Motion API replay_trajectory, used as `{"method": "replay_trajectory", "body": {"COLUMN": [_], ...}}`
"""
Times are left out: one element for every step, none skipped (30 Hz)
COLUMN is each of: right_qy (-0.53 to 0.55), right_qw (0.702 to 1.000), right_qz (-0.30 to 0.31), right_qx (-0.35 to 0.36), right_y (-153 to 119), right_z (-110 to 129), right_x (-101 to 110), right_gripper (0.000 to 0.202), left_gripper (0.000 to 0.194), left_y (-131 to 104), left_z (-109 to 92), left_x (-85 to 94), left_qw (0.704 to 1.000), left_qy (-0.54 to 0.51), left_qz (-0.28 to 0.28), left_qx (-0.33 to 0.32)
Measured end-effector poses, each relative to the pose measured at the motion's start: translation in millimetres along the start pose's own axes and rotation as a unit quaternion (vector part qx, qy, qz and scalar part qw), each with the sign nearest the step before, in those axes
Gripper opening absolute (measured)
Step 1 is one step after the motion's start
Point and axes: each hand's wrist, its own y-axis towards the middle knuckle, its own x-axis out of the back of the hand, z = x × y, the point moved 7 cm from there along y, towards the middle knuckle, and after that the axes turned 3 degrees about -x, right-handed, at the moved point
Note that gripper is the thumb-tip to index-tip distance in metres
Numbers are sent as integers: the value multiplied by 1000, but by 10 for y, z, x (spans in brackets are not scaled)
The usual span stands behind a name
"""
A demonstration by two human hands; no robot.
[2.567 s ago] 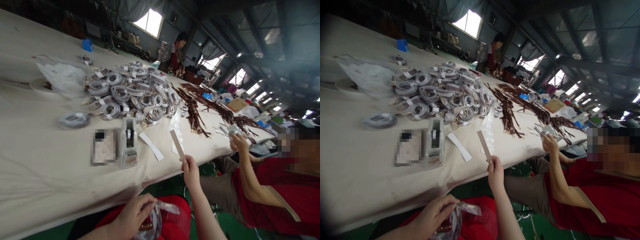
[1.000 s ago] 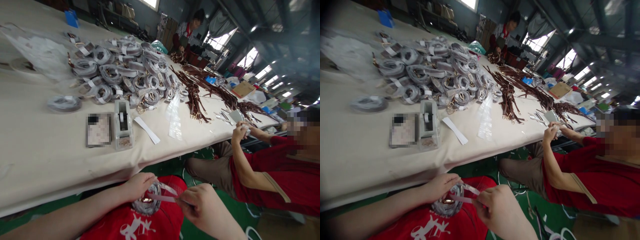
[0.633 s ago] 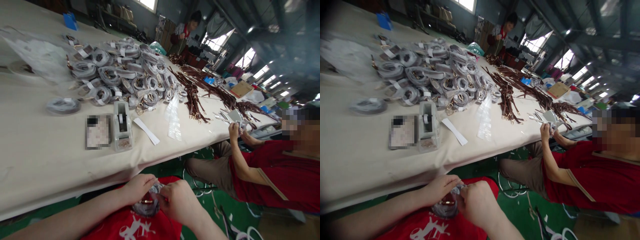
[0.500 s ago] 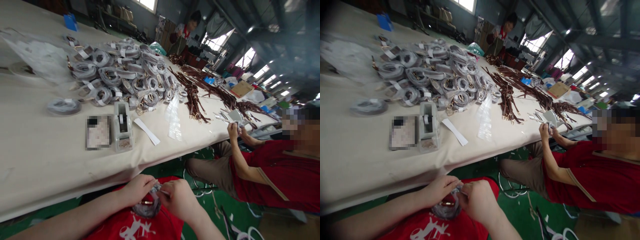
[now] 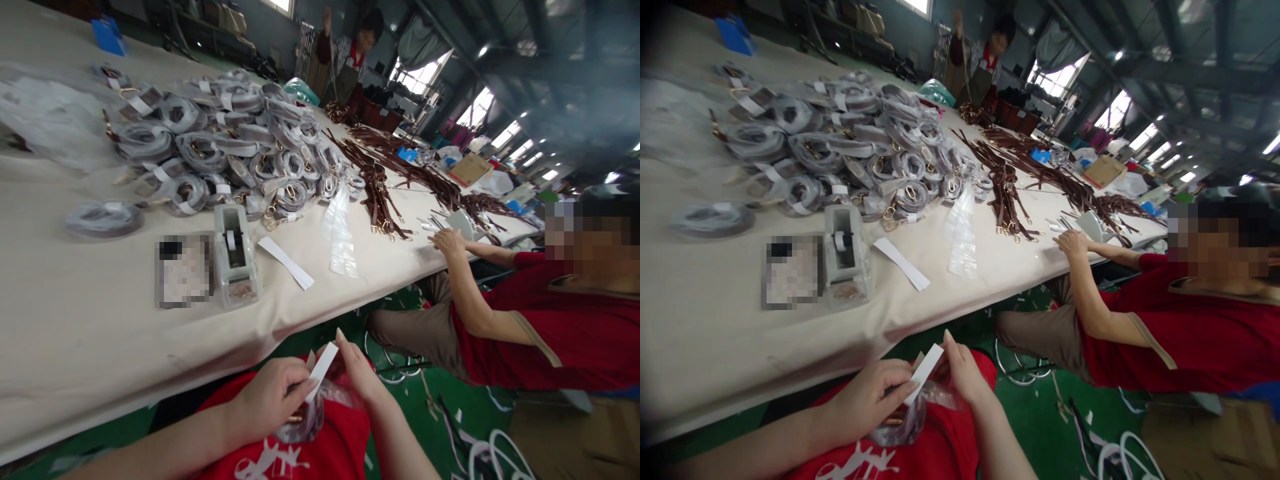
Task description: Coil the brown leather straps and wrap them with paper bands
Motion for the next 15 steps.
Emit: {"method": "replay_trajectory", "body": {"right_qy": [14,24,32,41,49,57,61,58,43,17,-16,-46,-70,-82,-84], "right_qw": [1000,999,999,998,998,998,997,997,996,995,991,987,984,981,981], "right_qz": [14,26,34,37,37,34,28,16,-1,-21,-40,-56,-67,-73,-78], "right_qx": [-17,-24,-23,-16,-5,9,27,49,75,101,123,141,153,157,156], "right_y": [12,19,22,19,10,-6,-27,-53,-83,-115,-144,-168,-184,-193,-198], "right_z": [-58,-94,-110,-107,-85,-50,-2,58,125,190,246,290,318,331,333], "right_x": [-21,-49,-75,-100,-122,-141,-152,-155,-149,-141,-134,-132,-134,-137,-136], "right_gripper": [68,63,58,53,49,46,42,39,35,31,29,27,26,27,28], "left_gripper": [44,43,43,42,41,40,39,39,40,40,41,41,41,41,41], "left_y": [-14,-27,-36,-42,-44,-43,-39,-33,-25,-14,-1,10,17,17,10], "left_z": [-14,-34,-59,-83,-105,-116,-113,-99,-78,-53,-24,8,40,74,103], "left_x": [1,6,18,39,63,93,126,156,178,185,175,152,119,88,61], "left_qw": [1000,1000,1000,1000,999,999,999,999,998,997,997,996,994,990,983], "left_qy": [-2,-7,-13,-19,-25,-28,-27,-22,-16,-13,-18,-32,-54,-82,-111], "left_qz": [1,4,4,0,-7,-17,-33,-48,-62,-67,-65,-56,-43,-33,-25], "left_qx": [-4,-10,-17,-23,-28,-28,-22,-10,4,20,38,59,82,111,141]}}
